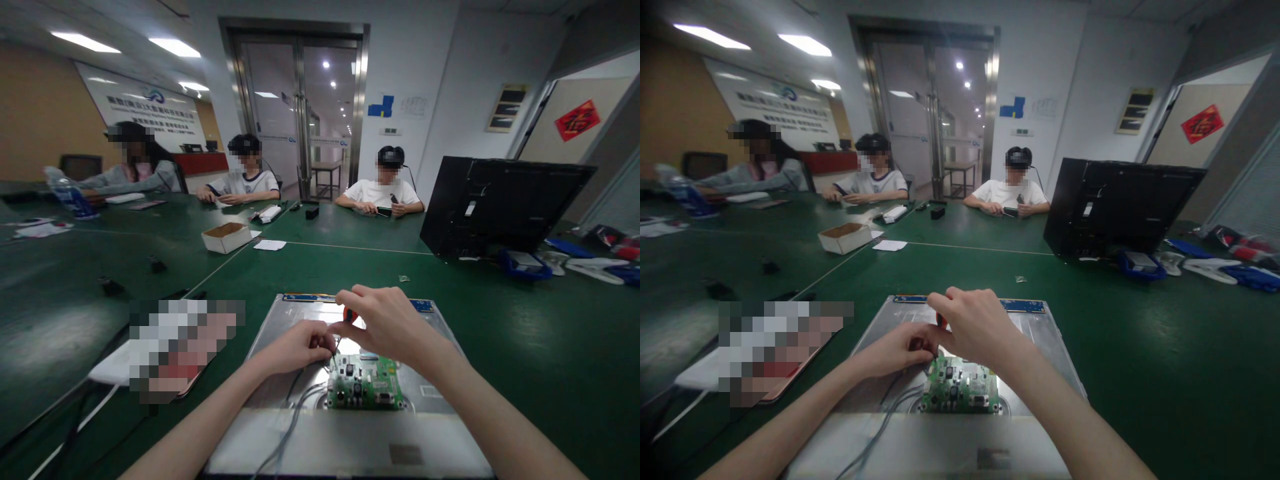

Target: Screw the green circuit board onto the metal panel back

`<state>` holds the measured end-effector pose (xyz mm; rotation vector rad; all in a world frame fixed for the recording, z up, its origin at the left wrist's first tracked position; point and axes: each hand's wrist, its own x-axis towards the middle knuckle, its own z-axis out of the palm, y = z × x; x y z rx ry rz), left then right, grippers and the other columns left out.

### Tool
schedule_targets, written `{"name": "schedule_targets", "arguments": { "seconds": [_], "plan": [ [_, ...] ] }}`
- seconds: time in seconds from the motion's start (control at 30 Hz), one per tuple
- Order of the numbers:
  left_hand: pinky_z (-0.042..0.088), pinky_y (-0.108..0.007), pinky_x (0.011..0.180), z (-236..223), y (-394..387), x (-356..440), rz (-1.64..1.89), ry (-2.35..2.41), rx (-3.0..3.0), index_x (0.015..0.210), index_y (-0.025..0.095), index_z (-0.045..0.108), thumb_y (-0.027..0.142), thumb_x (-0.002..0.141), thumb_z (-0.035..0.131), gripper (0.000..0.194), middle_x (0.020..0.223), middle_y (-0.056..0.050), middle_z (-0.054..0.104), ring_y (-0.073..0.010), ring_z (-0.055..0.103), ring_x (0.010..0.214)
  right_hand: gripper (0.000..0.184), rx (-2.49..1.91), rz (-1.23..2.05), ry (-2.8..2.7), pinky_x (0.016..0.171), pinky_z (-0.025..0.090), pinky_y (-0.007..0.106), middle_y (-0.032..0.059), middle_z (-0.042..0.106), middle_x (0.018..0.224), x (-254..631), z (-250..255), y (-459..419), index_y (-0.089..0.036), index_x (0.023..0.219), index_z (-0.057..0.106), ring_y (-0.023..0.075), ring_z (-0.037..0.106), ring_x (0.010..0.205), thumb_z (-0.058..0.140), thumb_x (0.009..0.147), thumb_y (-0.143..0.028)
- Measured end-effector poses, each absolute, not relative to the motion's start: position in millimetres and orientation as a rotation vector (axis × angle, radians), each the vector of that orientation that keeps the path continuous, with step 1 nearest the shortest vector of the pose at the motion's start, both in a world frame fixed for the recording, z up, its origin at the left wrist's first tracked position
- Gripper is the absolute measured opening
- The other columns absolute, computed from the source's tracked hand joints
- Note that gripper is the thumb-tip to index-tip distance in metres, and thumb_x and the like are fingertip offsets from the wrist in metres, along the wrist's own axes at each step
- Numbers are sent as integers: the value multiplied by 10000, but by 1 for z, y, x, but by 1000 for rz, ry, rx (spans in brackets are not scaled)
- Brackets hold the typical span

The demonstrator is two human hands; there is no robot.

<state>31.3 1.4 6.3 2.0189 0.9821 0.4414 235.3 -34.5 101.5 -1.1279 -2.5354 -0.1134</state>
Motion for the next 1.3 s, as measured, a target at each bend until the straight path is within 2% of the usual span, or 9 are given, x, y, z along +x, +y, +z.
{"name": "schedule_targets", "arguments": {
  "seconds": [0.13, 0.23, 0.33, 0.5, 0.6, 0.73, 0.83, 1.1, 1.3],
  "plan": [
    [402, -236, 626, 6, 2, 31, 444, 972, 2025, 751, 160, 644, 167, 711, 591, 67, 709, 9, 594, -150, 531, 669, 224, -1266, -137, -2487, 520, 188, 268, 5, 668, 731, 231, 97, -32, -205, 841, 579, 123, 542, 592, 507, 931, -397],
    [386, -225, 589, 4, 4, 31, 449, 990, 2017, 750, 158, 638, 165, 708, 600, 57, 655, 28, 559, -137, 499, 623, 102, -1231, -84, -2476, 529, 215, 262, 14, 676, 805, 228, 96, -34, -201, 926, 567, 129, 558, 633, 522, 886, -283],
    [383, -219, 579, 2, 6, 30, 435, 979, 2002, 751, 157, 622, 151, 694, 601, 61, 658, 33, 558, -137, 501, 627, 216, -1138, -20, -2471, 531, 240, 258, 28, 662, 908, 226, 96, -37, -192, 1025, 526, 129, 556, 661, 525, 810, -215],
    [393, -227, 591, 5, 4, 31, 432, 1001, 2011, 759, 160, 634, 148, 700, 590, 74, 662, 30, 565, -139, 509, 632, 123, -1151, -85, -2507, 519, 224, 267, 21, 654, 854, 228, 97, -37, -209, 963, 546, 133, 546, 640, 522, 879, -297],
    [410, -233, 612, 7, 1, 32, 420, 993, 1991, 794, 164, 640, 158, 729, 580, 88, 698, 21, 596, -142, 532, 650, 191, -1243, -163, -2508, 510, 193, 275, 24, 662, 800, 227, 96, -35, -217, 944, 563, 141, 557, 613, 516, 919, -401],
    [404, -227, 592, 5, 2, 33, 427, 1002, 2010, 784, 167, 633, 169, 709, 609, 78, 668, 27, 580, -145, 521, 642, 158, -1194, -129, -2482, 516, 207, 271, 26, 683, 852, 223, 92, -34, -209, 1030, 528, 156, 595, 657, 521, 892, -284],
    [392, -223, 574, 4, 3, 32, 434, 994, 2041, 767, 163, 631, 170, 703, 613, 68, 659, 30, 567, -142, 506, 629, 263, -1129, -16, -2446, 529, 242, 261, 16, 686, 850, 221, 89, -36, -193, 1090, 478, 158, 603, 671, 524, 831, -202],
    [428, -246, 632, 9, -3, 35, 426, 949, 2119, 802, 169, 616, 118, 728, 558, 107, 738, 9, 624, -156, 557, 682, 208, -1192, -123, -2496, 513, 195, 274, 27, 689, 822, 225, 95, -37, -217, 994, 533, 164, 591, 641, 528, 902, -404],
    [398, -253, 596, 5, -4, 35, 400, 988, 2211, 807, 163, 590, 155, 752, 539, 76, 711, 1, 595, -161, 538, 657, 179, -1209, -43, -2449, 522, 223, 264, 18, 685, 824, 224, 96, -38, -202, 1025, 484, 152, 595, 635, 501, 849, -232]
  ]
}}
